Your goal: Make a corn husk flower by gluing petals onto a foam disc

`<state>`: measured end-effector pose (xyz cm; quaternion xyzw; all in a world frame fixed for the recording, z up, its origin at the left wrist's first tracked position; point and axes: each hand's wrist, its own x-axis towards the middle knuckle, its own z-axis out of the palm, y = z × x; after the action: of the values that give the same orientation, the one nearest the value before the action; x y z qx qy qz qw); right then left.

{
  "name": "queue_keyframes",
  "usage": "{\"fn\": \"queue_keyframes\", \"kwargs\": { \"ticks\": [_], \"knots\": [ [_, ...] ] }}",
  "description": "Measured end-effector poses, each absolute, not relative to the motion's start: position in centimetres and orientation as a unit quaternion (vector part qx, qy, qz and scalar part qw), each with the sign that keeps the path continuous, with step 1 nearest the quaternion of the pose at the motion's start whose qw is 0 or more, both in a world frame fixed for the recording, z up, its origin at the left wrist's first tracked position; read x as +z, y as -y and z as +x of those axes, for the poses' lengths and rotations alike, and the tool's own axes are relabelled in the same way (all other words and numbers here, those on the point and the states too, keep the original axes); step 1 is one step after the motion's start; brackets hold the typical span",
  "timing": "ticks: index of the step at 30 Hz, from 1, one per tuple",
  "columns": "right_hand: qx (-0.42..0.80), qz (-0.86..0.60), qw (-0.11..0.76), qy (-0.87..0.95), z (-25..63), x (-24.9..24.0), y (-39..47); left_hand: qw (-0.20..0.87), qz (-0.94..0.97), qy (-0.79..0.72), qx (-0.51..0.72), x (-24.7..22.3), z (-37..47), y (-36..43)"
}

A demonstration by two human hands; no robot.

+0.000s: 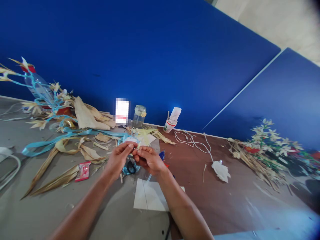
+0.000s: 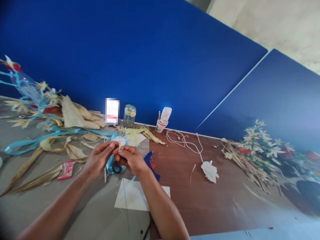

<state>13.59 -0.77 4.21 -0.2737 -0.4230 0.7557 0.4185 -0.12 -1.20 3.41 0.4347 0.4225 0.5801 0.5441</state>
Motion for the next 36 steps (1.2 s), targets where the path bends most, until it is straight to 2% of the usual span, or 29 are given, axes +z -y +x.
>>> {"fn": "queue_keyframes", "kwargs": {
  "ticks": [3, 7, 12, 22, 25, 31, 36],
  "knots": [
    [0.769, -0.265, 0.404, 0.418, 13.6, 3.9, 0.6, 0.638, 0.375, -0.377, 0.557, 3.5, -0.1, 1.2],
    [0.781, -0.256, 0.395, 0.410, 13.7, 3.7, 0.5, 0.699, 0.333, -0.328, 0.541, 4.0, -0.4, 1.2],
    [0.785, -0.259, 0.395, 0.400, 13.7, 3.7, 0.6, 0.730, 0.327, -0.288, 0.526, 4.1, -0.6, 1.1],
    [0.810, -0.246, 0.342, 0.407, 13.7, 3.4, 0.6, 0.763, 0.362, -0.261, 0.468, 3.7, -0.9, 1.1],
    [0.796, -0.270, 0.363, 0.402, 13.3, 3.6, 0.8, 0.757, 0.343, -0.275, 0.483, 3.6, -0.8, 1.0],
    [0.720, -0.342, 0.462, 0.389, 12.3, 3.6, 1.0, 0.723, 0.324, -0.304, 0.529, 3.9, -0.5, 0.9],
    [0.649, -0.396, 0.499, 0.417, 12.0, 3.0, 0.9, 0.694, 0.345, -0.316, 0.547, 3.7, -0.5, 0.7]
  ]
}}
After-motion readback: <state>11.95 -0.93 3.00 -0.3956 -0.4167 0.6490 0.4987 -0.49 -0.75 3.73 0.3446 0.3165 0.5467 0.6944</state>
